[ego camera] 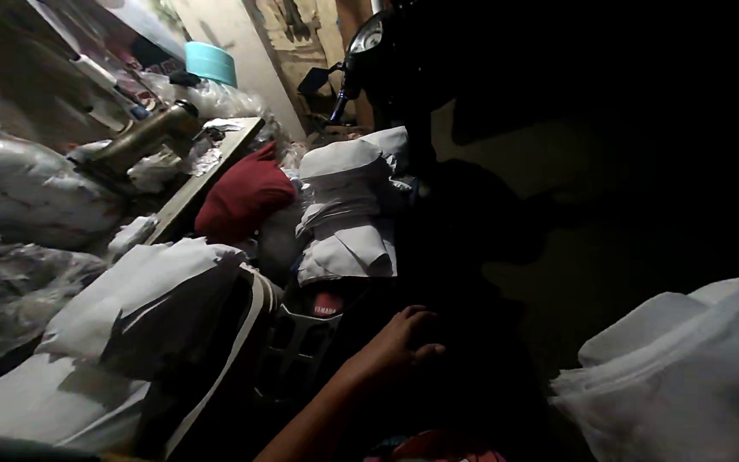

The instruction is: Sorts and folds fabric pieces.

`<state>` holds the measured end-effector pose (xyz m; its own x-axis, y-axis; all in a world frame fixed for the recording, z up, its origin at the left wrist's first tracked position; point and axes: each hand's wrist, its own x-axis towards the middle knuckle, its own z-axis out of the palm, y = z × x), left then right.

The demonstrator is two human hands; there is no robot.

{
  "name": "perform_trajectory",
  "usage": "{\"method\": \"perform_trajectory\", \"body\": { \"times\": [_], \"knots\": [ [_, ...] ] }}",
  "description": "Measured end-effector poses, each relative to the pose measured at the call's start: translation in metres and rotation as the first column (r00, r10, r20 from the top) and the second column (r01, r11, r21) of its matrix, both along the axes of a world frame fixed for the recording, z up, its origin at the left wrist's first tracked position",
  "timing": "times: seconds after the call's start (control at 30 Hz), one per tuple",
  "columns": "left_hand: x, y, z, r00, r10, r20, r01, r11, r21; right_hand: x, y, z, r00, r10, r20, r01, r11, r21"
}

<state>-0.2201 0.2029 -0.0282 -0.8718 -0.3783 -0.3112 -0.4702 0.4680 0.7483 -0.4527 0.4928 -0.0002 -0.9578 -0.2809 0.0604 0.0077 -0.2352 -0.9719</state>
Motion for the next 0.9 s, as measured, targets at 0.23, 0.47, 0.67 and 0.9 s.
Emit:
{"method": "perform_trajectory", "body": {
  "times": [0.23,0.47,0.67,0.9],
  "knots": [
    [0.004,-0.017,0.003,0.91,0.33,-0.249,-0.283,0.936,0.209,-0.035,-0.041,-0.043,0.947,0.319,-0.044,-0.322,0.944,-0.076],
    [-0.02,-0.059,0.002,0.791,0.49,-0.367,-0.265,0.815,0.516,-0.046,-0.107,-0.044,0.868,0.495,-0.044,-0.493,0.869,0.053],
    [-0.063,-0.069,-0.008,0.891,0.333,-0.31,-0.089,0.797,0.598,-0.039,-0.184,-0.007,0.79,0.599,0.132,-0.612,0.781,0.12],
    [-0.073,-0.075,0.007,0.648,0.692,-0.317,-0.094,0.486,0.869,-0.039,-0.269,0.007,0.46,0.878,0.133,-0.888,0.455,0.072]
  ]
}}
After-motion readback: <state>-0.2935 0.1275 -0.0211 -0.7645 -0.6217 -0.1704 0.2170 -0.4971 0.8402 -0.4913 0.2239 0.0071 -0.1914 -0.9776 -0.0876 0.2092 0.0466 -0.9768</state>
